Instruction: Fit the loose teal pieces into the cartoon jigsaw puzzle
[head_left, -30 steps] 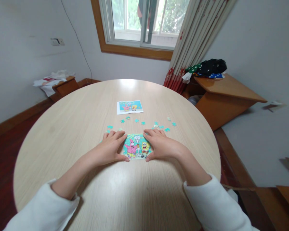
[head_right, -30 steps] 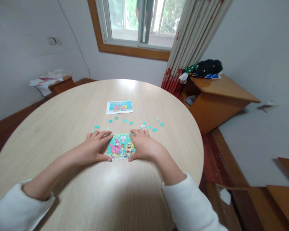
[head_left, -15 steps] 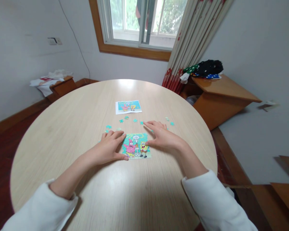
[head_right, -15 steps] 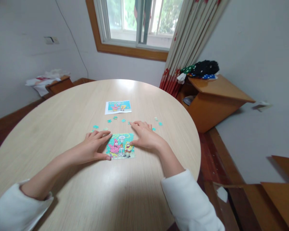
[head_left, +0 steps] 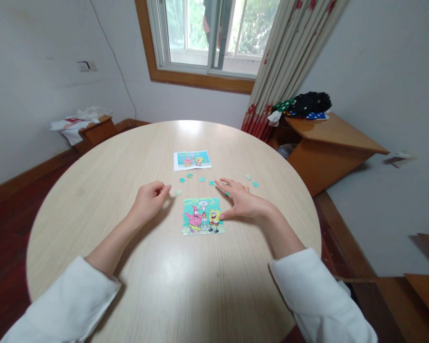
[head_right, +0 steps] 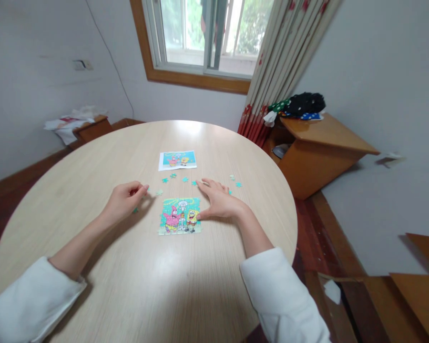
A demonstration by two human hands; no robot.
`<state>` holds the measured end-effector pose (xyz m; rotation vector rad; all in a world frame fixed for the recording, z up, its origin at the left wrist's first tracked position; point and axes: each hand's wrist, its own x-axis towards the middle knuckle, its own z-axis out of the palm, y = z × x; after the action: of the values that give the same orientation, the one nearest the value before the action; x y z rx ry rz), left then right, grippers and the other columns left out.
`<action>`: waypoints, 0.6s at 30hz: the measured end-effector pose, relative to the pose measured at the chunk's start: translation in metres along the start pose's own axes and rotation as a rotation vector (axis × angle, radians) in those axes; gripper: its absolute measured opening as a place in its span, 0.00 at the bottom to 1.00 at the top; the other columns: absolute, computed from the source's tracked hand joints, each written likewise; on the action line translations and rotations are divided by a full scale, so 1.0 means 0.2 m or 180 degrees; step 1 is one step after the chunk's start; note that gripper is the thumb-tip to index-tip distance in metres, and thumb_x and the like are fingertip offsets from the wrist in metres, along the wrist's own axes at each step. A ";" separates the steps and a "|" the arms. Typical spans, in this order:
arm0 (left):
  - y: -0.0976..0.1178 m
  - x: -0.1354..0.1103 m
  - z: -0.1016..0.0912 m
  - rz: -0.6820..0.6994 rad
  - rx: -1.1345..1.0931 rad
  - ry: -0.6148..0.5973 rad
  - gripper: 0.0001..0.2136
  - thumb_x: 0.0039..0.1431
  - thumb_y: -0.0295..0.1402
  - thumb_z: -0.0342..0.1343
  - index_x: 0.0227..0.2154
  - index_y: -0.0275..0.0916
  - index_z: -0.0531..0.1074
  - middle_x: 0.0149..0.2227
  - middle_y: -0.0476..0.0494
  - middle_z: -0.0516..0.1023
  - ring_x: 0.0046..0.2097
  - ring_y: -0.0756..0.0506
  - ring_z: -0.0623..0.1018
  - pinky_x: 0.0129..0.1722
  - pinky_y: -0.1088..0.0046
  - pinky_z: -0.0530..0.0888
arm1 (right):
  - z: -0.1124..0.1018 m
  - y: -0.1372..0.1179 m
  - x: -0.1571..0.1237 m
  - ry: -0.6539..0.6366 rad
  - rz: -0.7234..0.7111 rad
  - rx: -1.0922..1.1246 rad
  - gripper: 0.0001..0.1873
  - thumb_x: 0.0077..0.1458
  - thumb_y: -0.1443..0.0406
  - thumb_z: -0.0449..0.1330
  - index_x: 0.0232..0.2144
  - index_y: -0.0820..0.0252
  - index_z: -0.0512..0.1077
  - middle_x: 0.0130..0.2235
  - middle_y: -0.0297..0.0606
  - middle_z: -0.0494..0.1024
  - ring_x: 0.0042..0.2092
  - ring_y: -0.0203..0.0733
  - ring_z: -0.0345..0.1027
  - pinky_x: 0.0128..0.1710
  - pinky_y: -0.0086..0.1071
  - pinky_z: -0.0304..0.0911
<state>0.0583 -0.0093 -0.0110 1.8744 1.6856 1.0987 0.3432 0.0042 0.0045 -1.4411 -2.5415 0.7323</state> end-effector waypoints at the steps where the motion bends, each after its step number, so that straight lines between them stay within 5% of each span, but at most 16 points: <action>1: -0.01 0.01 0.00 -0.0065 -0.0055 0.0014 0.16 0.51 0.43 0.49 0.15 0.40 0.63 0.16 0.53 0.59 0.22 0.50 0.61 0.24 0.72 0.59 | 0.00 0.00 0.00 -0.0005 0.0006 0.0012 0.56 0.39 0.55 0.69 0.66 0.58 0.48 0.68 0.55 0.45 0.68 0.61 0.36 0.62 0.59 0.38; 6: -0.06 0.03 0.00 -0.0260 -0.0217 0.0073 0.17 0.49 0.45 0.49 0.13 0.40 0.61 0.15 0.54 0.57 0.21 0.51 0.59 0.22 0.73 0.56 | 0.02 0.04 0.02 0.0389 0.0044 0.0117 0.48 0.42 0.57 0.67 0.64 0.55 0.54 0.66 0.51 0.52 0.66 0.59 0.43 0.62 0.57 0.42; 13: -0.08 0.05 -0.02 -0.0256 -0.0252 0.0264 0.16 0.49 0.43 0.50 0.14 0.40 0.62 0.15 0.53 0.60 0.21 0.51 0.61 0.22 0.73 0.56 | 0.07 0.14 0.10 0.1779 0.0362 0.0561 0.23 0.50 0.65 0.58 0.50 0.58 0.72 0.52 0.48 0.71 0.55 0.51 0.64 0.58 0.49 0.54; 18: -0.10 0.07 -0.04 -0.0398 -0.0277 0.0428 0.12 0.48 0.41 0.52 0.17 0.39 0.65 0.16 0.53 0.63 0.21 0.51 0.62 0.22 0.73 0.58 | 0.06 0.20 0.14 0.2533 0.0740 0.0792 0.14 0.49 0.66 0.56 0.38 0.61 0.76 0.43 0.45 0.75 0.46 0.47 0.69 0.52 0.47 0.59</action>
<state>0.0379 0.0064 -0.0171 1.6513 1.7712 1.2497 0.3555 0.0403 -0.0272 -1.5435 -1.6501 0.3645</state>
